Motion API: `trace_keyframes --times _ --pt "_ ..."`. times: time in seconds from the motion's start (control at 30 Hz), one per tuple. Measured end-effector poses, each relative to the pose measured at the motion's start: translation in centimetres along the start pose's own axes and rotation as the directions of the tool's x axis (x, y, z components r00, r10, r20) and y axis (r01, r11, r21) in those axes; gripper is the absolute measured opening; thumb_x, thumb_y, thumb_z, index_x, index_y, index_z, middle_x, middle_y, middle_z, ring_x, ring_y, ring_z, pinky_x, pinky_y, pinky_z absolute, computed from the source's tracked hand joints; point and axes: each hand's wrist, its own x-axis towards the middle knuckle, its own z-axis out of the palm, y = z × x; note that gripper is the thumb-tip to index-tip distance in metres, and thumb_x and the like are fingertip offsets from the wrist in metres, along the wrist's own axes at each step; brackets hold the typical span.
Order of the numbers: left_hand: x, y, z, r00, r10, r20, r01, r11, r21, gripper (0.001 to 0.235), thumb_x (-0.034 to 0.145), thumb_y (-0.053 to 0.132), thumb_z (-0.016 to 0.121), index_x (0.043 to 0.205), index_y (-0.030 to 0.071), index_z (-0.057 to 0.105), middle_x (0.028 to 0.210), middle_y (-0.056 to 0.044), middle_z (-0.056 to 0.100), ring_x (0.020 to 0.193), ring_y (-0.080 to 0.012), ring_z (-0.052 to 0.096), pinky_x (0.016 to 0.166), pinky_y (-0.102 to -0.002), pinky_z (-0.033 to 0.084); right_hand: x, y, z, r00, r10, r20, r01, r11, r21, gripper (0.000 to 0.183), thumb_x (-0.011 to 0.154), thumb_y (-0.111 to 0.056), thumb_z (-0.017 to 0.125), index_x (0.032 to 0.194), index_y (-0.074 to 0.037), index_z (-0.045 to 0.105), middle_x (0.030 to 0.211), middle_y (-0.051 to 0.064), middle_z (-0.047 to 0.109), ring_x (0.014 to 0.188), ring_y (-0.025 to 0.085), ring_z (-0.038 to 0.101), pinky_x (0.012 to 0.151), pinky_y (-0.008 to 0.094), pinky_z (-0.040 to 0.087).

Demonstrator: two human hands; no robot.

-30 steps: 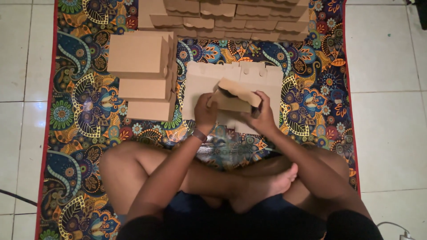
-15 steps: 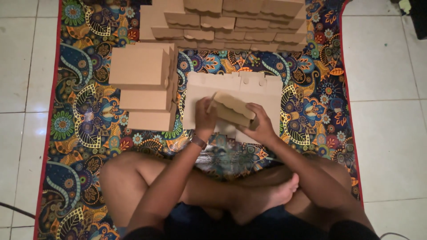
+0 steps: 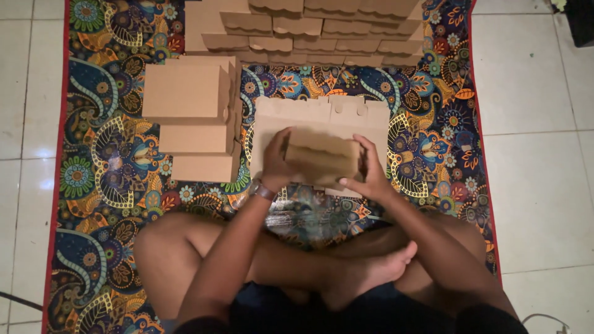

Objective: Folding flat cardboard templates into boxes and stacking them on the floor.

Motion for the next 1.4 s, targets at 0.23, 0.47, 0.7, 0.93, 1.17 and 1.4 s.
trace_keyframes --times 0.23,0.47,0.7,0.93,1.17,1.4 --pt "-0.3 -3.7 -0.7 0.973 0.022 -0.228 0.008 0.991 0.131 0.086 0.058 0.016 0.095 0.136 0.004 0.061 0.131 -0.019 0.065 0.134 -0.0317 0.056 0.117 -0.041 0.041 0.4 0.1 1.3 0.971 0.237 -0.011 -0.237 0.967 -0.089 0.109 0.07 -0.018 0.093 0.155 -0.006 0.027 0.148 0.026 0.043 0.139 0.047 0.039 0.117 0.064 0.028" --pt "-1.9 -6.9 0.2 0.93 -0.295 -0.218 0.33 0.933 0.144 0.036 0.095 0.027 0.063 0.116 -0.002 0.067 0.109 -0.019 0.064 0.108 -0.0293 0.063 0.103 -0.052 0.047 0.5 0.7 0.2 0.982 0.142 -0.128 -0.18 0.913 -0.366 0.11 0.06 -0.025 0.1 0.145 0.003 0.037 0.125 0.031 0.062 0.116 0.051 0.062 0.1 0.06 0.051" --pt "-0.3 -6.3 -0.7 0.864 -0.372 -0.339 0.276 0.913 -0.3 0.019 0.107 0.032 0.054 0.106 0.014 0.06 0.103 0.002 0.058 0.101 -0.0102 0.056 0.101 -0.028 0.042 0.5 0.4 -0.4 0.997 0.076 -0.013 -0.075 0.92 -0.384 0.113 0.063 -0.026 0.098 0.154 0.001 0.037 0.13 0.029 0.057 0.117 0.05 0.062 0.1 0.059 0.051" --pt "-1.3 -7.5 2.7 0.91 0.367 0.194 -0.304 0.27 0.914 0.06 0.097 0.053 0.061 0.142 0.013 0.06 0.146 -0.016 0.057 0.136 -0.0372 0.053 0.112 -0.055 0.04 11.3 -13.1 -5.9 0.887 -0.456 -0.07 0.231 0.569 -0.789 0.066 0.081 -0.007 0.084 0.138 0.004 0.053 0.127 0.032 0.057 0.12 0.055 0.055 0.104 0.063 0.043" --pt "-2.7 -3.3 3.2 0.884 -0.372 0.284 -0.196 0.255 0.947 0.096 0.083 0.07 0.06 0.156 0.012 0.038 0.169 -0.014 0.02 0.156 -0.0366 0.012 0.124 -0.058 0.008 24.0 -13.9 -12.9 0.801 -0.529 0.28 0.284 -0.076 -0.956 0.078 0.079 0.002 0.088 0.149 -0.002 0.052 0.151 0.016 0.053 0.134 0.038 0.047 0.108 0.051 0.04" --pt "-3.1 -2.3 3.0 0.949 -0.148 0.277 -0.202 0.388 0.899 0.085 0.08 0.06 0.068 0.145 0.007 0.052 0.16 -0.016 0.039 0.152 -0.0389 0.026 0.122 -0.06 0.017 28.7 -10.8 -12.8 0.779 -0.496 0.384 0.305 -0.234 -0.923 0.052 0.097 -0.011 0.065 0.147 -0.004 0.055 0.149 0.011 0.055 0.134 0.03 0.048 0.106 0.044 0.04"
